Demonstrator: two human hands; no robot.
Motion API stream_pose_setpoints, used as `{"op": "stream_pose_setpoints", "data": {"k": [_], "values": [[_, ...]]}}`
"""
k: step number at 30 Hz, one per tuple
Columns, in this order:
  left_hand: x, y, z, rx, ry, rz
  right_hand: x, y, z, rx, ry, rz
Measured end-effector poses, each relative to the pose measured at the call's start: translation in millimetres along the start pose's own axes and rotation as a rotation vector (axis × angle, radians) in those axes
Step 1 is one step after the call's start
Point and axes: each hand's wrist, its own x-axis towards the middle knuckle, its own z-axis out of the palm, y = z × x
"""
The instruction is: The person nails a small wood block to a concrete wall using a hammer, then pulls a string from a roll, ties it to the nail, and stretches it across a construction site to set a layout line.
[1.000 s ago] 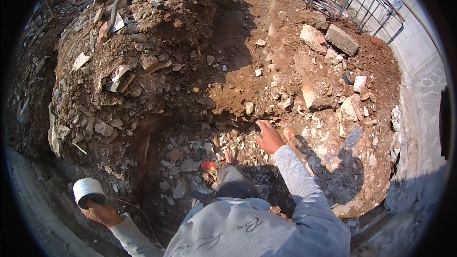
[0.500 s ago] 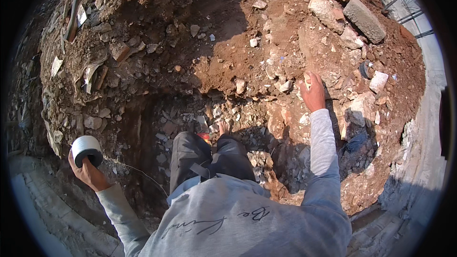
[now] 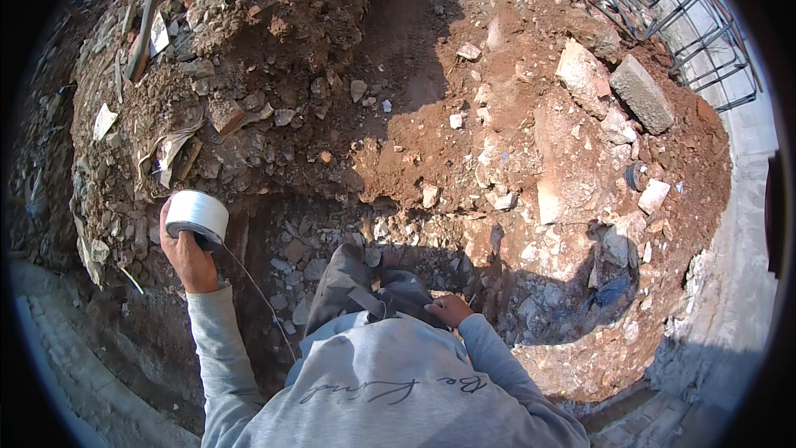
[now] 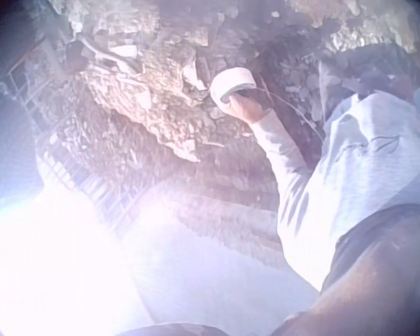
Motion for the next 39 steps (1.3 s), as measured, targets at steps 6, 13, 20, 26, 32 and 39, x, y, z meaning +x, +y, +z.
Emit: {"op": "stream_pose_setpoints", "data": {"k": [6,13,20,26,32,39], "values": [[47.8,-1.6,-44.5,-0.102,0.035,-0.004,-20.1,-58.6,-20.0,0.101,-0.024,-0.273],[102.7,-2.1,-117.6,-0.191,0.167,0.002,-25.7,-183.0,-96.8,-0.411,-0.251,-0.36],[133.4,12.5,-87.5,-0.195,-0.017,-0.068,-40.4,-316.8,-270.9,-0.006,0.612,-0.406],[93.3,-18.9,-50.7,-0.362,0.001,-0.132,4.8,-408.8,-346.5,0.095,0.663,-0.544],[29.8,-38.8,-46.6,-0.285,0.155,-0.272,163.8,-534.7,-364.7,-0.226,0.746,-0.729],[-21.4,-22.6,-93.2,-0.001,0.438,-0.293,281.9,-681.7,-319.5,-0.47,0.913,-0.709]]}}
